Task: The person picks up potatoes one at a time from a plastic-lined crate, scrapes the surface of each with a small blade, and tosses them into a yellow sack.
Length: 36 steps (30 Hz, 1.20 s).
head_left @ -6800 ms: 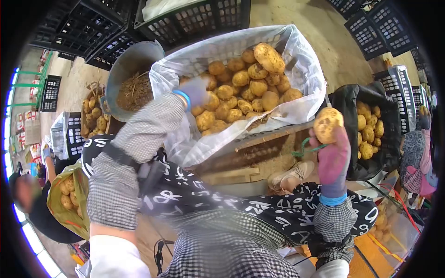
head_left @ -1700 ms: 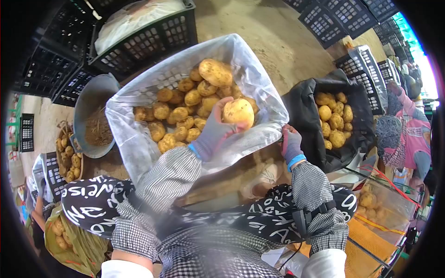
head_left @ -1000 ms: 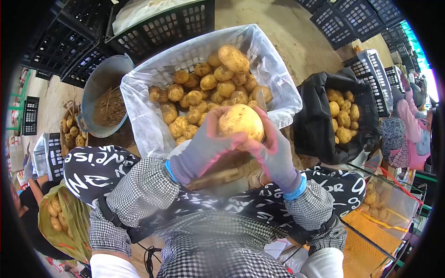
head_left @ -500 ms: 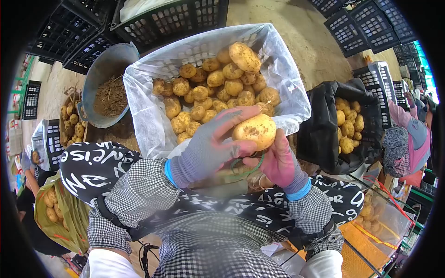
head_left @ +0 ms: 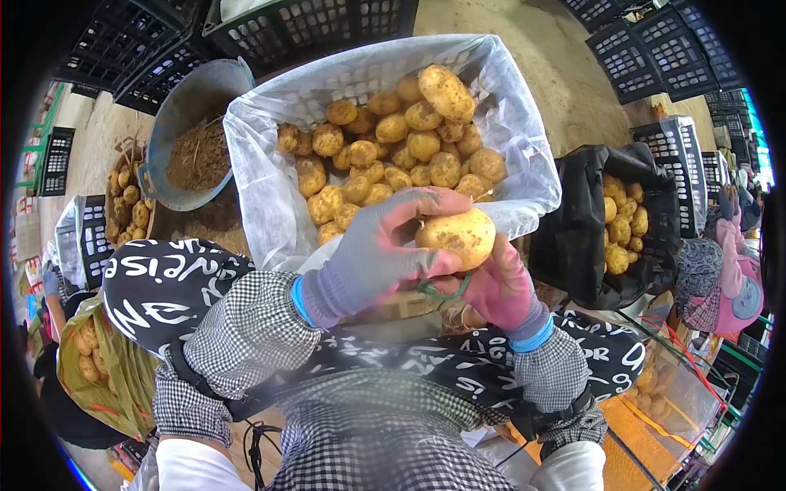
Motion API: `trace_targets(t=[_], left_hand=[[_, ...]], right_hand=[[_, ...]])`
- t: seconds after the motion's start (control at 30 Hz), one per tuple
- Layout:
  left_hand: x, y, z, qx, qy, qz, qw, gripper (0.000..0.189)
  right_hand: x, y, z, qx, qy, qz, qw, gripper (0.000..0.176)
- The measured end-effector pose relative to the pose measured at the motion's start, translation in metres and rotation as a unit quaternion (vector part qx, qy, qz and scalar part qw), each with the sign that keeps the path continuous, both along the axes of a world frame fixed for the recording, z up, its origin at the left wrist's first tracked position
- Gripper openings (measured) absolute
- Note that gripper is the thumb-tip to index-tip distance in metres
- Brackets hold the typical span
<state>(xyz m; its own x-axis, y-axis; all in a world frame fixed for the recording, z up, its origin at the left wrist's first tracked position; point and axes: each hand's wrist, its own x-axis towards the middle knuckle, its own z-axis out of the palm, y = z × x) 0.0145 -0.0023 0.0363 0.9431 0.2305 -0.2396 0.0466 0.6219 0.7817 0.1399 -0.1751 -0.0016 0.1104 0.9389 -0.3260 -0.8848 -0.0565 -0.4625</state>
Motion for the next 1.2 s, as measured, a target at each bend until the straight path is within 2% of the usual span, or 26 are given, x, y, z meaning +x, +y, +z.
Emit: trace_targets(t=[0.1, 0.2, 0.3, 0.5, 0.6, 0.7, 0.73, 0.8, 0.9, 1.03, 1.13, 1.2], left_hand=[[-0.003, 0.002, -0.006, 0.048, -0.035, 0.011, 0.998, 0.049], [-0.003, 0.000, -0.016, 0.158, 0.028, 0.053, 0.986, 0.030], [-0.002, 0.001, -0.013, 0.124, -0.005, 0.070, 0.990, 0.031], [0.000, 0.005, 0.001, 0.148, 0.042, 0.024, 0.988, 0.033], [0.002, 0.002, 0.007, 0.102, 0.088, 0.016, 0.991, 0.037], [0.001, -0.006, 0.007, 0.268, -0.023, 0.028, 0.963, 0.038], [0.002, -0.006, 0.006, 0.339, -0.049, 0.031, 0.939, 0.039], [0.001, 0.002, 0.002, 0.525, -0.065, 0.021, 0.848, 0.041], [-0.003, 0.003, -0.001, 0.547, -0.095, 0.007, 0.832, 0.041], [-0.005, 0.005, 0.006, 0.561, -0.067, -0.040, 0.824, 0.037], [-0.005, 0.002, 0.006, 0.565, -0.069, -0.003, 0.822, 0.039], [-0.003, 0.000, 0.008, 0.536, -0.058, 0.017, 0.842, 0.043]], right_hand=[[-0.003, 0.001, 0.000, -0.018, -0.001, -0.004, 1.000, 0.078], [-0.010, -0.005, -0.008, -0.025, 0.016, -0.018, 0.999, 0.077], [-0.011, -0.002, -0.008, -0.047, 0.064, -0.030, 0.996, 0.076], [-0.011, -0.004, -0.004, -0.014, 0.080, -0.056, 0.995, 0.074], [-0.003, -0.002, -0.003, 0.045, 0.111, -0.009, 0.993, 0.074], [-0.003, -0.003, 0.000, 0.015, 0.114, -0.045, 0.992, 0.074], [-0.003, -0.004, 0.000, 0.012, 0.108, -0.053, 0.993, 0.074], [-0.003, -0.007, -0.003, 0.023, 0.076, -0.052, 0.996, 0.074], [-0.003, -0.008, 0.003, -0.008, 0.042, -0.046, 0.998, 0.075], [-0.007, -0.004, 0.014, -0.006, -0.039, -0.038, 0.998, 0.077], [-0.003, -0.001, 0.019, 0.027, -0.038, -0.010, 0.999, 0.078], [-0.003, 0.006, 0.026, 0.064, -0.036, 0.002, 0.997, 0.078]])
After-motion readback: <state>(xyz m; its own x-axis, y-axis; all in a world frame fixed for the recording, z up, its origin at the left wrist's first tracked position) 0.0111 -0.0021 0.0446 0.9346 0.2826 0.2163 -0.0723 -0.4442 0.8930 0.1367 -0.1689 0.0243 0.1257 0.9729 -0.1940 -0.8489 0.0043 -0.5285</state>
